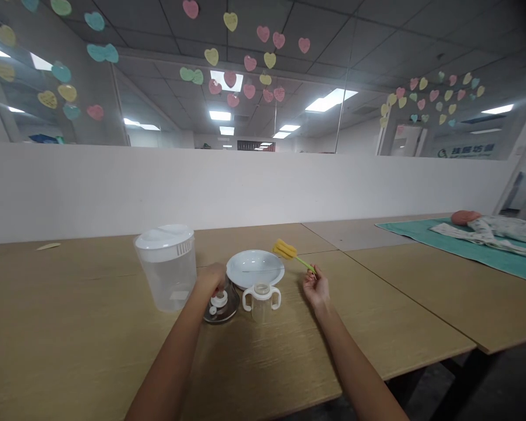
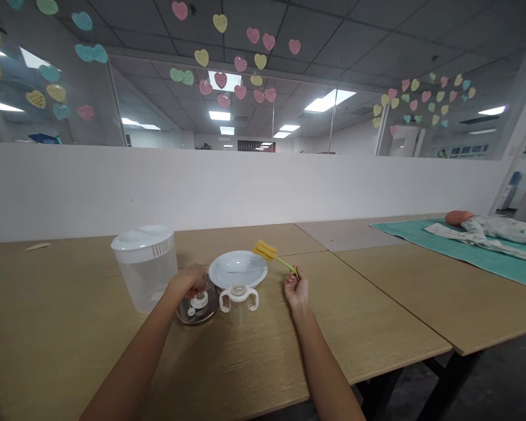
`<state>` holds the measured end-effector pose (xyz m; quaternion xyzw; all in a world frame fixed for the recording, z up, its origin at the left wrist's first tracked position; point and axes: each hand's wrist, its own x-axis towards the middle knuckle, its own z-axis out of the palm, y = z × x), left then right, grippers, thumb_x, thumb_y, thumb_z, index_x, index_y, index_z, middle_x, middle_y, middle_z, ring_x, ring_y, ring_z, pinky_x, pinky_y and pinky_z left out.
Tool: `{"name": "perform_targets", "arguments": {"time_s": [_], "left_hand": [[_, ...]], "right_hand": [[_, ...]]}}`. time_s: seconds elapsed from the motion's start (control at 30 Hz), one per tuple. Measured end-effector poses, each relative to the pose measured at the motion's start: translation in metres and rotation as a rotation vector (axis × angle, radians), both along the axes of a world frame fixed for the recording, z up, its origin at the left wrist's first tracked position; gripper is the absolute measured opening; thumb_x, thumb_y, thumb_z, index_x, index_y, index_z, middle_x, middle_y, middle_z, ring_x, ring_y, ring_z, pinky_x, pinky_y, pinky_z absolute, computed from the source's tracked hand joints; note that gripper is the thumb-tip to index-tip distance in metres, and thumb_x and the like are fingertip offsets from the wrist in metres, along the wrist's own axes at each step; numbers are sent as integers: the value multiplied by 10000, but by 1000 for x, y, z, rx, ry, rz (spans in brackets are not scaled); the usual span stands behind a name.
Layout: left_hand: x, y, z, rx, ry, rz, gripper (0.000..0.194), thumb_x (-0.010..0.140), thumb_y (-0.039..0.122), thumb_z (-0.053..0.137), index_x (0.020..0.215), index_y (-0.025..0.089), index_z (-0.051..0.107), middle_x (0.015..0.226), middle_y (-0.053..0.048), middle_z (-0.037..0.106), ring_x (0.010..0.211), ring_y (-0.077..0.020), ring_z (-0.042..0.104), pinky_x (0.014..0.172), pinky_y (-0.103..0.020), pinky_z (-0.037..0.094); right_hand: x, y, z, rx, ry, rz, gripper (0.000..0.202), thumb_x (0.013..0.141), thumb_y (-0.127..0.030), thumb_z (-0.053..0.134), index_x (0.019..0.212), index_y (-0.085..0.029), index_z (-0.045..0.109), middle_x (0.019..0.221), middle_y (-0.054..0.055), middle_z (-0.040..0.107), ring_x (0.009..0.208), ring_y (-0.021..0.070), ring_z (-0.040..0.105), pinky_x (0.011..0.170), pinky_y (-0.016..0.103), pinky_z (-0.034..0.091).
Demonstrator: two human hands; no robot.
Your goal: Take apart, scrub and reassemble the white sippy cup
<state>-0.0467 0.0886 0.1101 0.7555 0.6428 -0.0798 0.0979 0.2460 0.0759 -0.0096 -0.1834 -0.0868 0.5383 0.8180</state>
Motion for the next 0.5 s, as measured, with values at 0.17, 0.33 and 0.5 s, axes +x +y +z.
{"name": "perform_targets", "arguments": {"time_s": [0.17,0.33,0.5], "left_hand": [[-2,0,2,-73,-27,0,42,625,79,635,616,119,644,675,-96,712,591,-173,659,561,-218,508],[-2,1,2,-103,-99,-29,58,648,92,612,673,132,645,649,-63,701,577,-158,651,548,-216,513],[-3,6,-3,-129,-176,-70,87,677,65,573,663,127,633,643,-50,690,567,-119,635,557,-191,512]], "right_hand": [[-2,-1,1,-7,18,-2,103,841,-142,491,742,-164,510,481,-86,476,368,11,416,355,80,346],[-2,-1,2,-8,4,2,90,836,-160,524,746,-164,515,488,-85,484,369,8,411,359,81,350],[-3,0,1,-1,-36,12,81,812,-185,576,748,-171,529,486,-86,482,369,15,419,349,89,356]]}}
